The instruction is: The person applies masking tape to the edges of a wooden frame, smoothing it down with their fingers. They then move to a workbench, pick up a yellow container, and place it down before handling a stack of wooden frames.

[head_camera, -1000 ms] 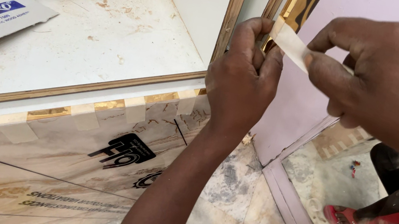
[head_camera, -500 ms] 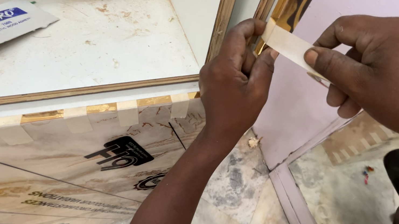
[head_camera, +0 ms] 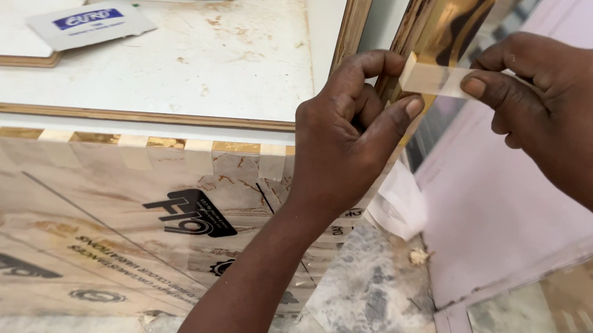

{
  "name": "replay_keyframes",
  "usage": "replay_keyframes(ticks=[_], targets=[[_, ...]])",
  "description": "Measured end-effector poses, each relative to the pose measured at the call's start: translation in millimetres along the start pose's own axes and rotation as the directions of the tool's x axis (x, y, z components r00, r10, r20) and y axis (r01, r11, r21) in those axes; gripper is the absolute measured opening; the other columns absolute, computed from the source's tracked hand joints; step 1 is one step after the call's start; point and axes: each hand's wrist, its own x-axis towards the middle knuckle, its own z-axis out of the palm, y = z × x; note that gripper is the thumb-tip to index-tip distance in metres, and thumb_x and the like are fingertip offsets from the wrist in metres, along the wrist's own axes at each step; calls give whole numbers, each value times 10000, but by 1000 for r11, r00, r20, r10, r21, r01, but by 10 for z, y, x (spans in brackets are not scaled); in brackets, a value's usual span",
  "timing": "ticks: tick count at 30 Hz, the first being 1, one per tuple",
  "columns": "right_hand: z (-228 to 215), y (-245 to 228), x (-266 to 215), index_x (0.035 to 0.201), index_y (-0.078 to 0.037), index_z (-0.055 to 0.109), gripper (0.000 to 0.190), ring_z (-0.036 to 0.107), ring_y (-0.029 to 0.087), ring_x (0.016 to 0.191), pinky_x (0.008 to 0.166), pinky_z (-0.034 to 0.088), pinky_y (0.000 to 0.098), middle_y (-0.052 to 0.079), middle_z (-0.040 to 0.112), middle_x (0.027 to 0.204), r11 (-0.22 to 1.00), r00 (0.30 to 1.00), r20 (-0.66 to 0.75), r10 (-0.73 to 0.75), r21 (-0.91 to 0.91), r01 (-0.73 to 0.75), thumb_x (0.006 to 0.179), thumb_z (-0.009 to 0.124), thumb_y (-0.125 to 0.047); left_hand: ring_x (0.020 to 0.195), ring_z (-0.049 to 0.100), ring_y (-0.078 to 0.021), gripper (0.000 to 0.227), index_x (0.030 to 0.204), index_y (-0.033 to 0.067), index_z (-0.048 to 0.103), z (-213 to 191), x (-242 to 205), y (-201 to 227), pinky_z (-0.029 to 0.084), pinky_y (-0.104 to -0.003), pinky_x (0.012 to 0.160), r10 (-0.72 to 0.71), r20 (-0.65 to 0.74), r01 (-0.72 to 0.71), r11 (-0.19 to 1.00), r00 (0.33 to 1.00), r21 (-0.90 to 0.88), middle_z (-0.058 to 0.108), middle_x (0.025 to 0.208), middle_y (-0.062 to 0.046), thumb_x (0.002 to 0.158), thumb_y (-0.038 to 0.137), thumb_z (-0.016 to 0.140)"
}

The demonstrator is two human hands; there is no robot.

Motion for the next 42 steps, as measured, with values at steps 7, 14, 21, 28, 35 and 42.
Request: replay_keyframes(ticks=[7, 14, 21, 28, 35, 42], targets=[[232, 337, 137, 1089, -142, 769, 246, 726, 124, 631, 534, 522, 296, -10, 736, 705, 962, 959, -168, -227, 116, 248, 1031, 669, -359, 563, 451, -6, 292, 1173, 25, 669, 62, 68, 28, 316, -214, 507, -5, -1, 5, 1000, 1000, 16, 537, 630, 78, 982, 220, 773], [542, 558, 435, 1099, -95, 750, 154, 743, 128, 698, 606, 567, 288, 31, 763, 808, 836, 903, -291, -317, 364, 411, 1037, 700, -226, 668, 561, -41, 237, 1045, 61, 623, 206, 85, 125, 454, -219, 613, 268, -90, -220, 907, 959, 358, 636, 852, 8, 1052, 264, 743], [782, 597, 680, 1196, -38, 731, 189, 745, 164, 721, 639, 593, 322, 96, 759, 859, 721, 890, -331, -313, 527, 449, 1028, 698, -118, 970, 570, -192, 324, 1167, 38, 543, 510, 74, 82, 510, -330, 868, 513, -92, -301, 630, 854, 716, 567, 1037, -85, 1028, 267, 726], [712, 652, 726, 1143, -21, 741, 167, 742, 166, 693, 625, 596, 326, 111, 752, 827, 617, 895, -276, -351, 651, 443, 1029, 691, -131, 1007, 529, -276, 411, 1172, 28, 473, 904, 90, 95, 446, -409, 889, 574, -225, -105, 485, 787, 868, 504, 1056, -125, 939, 198, 766], [659, 726, 730, 1157, -1, 740, 214, 743, 171, 673, 606, 610, 315, 124, 761, 865, 571, 881, -264, -393, 681, 459, 996, 710, -139, 1038, 520, -289, 499, 1179, 42, 434, 1036, 115, 103, 424, -438, 925, 568, -276, -45, 486, 776, 873, 497, 1114, -126, 896, 170, 824], [621, 686, 782, 1063, -7, 740, 155, 689, 162, 620, 556, 554, 319, 109, 739, 805, 399, 950, -89, -299, 893, 209, 952, 750, -115, 1027, 520, -293, 507, 1165, 46, 434, 1079, 120, 114, 422, -442, 913, 568, -298, -10, 476, 768, 880, 487, 1105, -122, 875, 162, 834]])
